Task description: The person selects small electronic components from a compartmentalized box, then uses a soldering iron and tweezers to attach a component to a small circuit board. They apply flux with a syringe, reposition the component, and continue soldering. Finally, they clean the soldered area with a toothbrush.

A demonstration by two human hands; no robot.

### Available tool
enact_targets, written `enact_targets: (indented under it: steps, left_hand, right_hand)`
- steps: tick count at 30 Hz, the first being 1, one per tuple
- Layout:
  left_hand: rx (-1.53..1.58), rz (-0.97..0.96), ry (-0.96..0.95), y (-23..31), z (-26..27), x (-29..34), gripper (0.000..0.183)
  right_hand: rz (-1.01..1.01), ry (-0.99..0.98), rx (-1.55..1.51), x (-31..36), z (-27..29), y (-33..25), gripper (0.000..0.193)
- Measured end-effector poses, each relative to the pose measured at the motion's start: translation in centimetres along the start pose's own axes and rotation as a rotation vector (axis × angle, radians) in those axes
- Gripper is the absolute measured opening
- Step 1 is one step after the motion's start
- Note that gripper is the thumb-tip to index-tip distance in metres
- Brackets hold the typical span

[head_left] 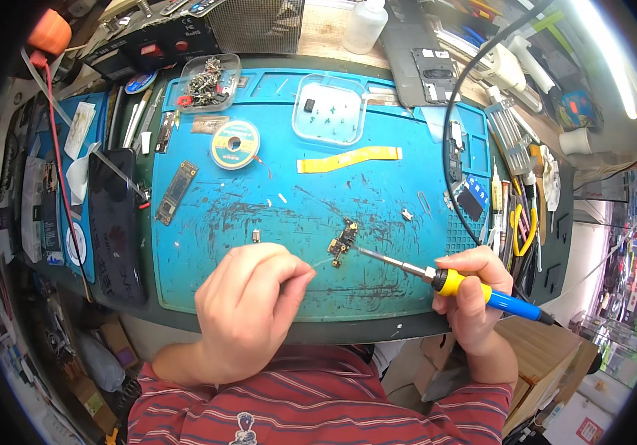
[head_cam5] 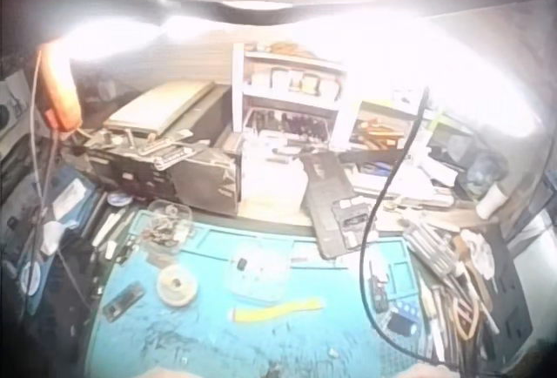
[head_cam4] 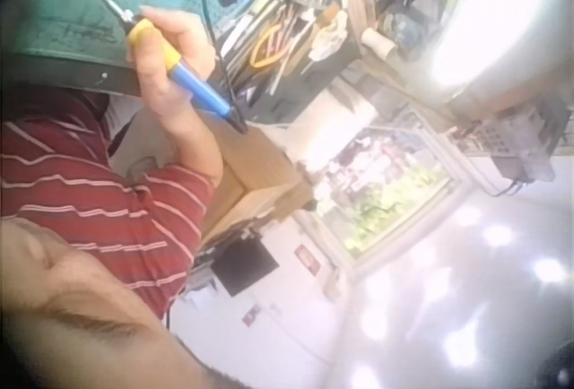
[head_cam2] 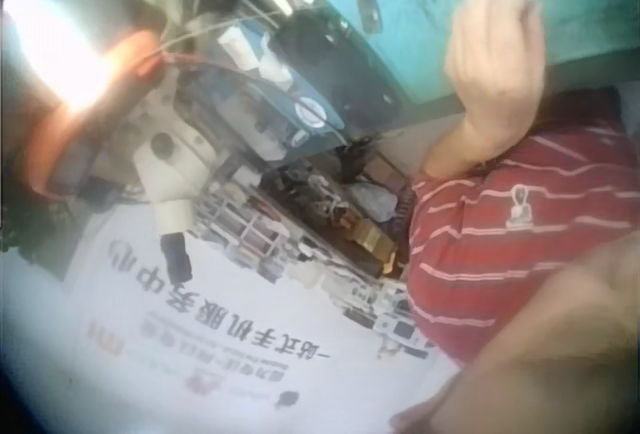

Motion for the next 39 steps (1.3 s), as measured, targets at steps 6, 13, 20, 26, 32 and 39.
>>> enact_targets:
  steps: [6,13,20,26,32,39]
  left_hand:
    - [0.001,-0.015,0.001,0.01,-0.02,-0.28,0.025]
    - [-0.051,-0.068,0.019,0.15,-0.14,-0.3,0.027]
    - [-0.061,-0.075,0.017,0.12,-0.23,-0.25,0.028]
    - [-0.068,-0.078,0.011,0.16,-0.26,-0.34,0.028]
    - [-0.064,-0.076,0.004,0.2,-0.29,-0.39,0.028]
    - [-0.069,-0.071,0.001,0.16,-0.28,-0.29,0.027]
  right_hand:
    - [0.079,0.02,0.035,-0.69,-0.31,0.2,0.02]
    - [0.039,-0.004,0.11,-0.7,-0.57,0.25,0.017]
    - [0.015,0.0,0.128,-0.73,-0.67,0.14,0.018]
    - [0.039,-0.03,0.148,-0.75,-0.75,0.12,0.016]
    - [0.054,-0.05,0.181,-0.81,-0.79,0.19,0.017]
    - [0.079,-0.06,0.203,-0.97,-0.83,0.06,0.017]
Point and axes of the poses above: each hand's wrist, its own x-axis away from the middle knuckle, its own z-axis out of the back of the hand, y = z × x, the point moved 6 cm from there along -x, towards the middle knuckle, and after that the axes turned 10 degrees about z, right-handed, at the moved point
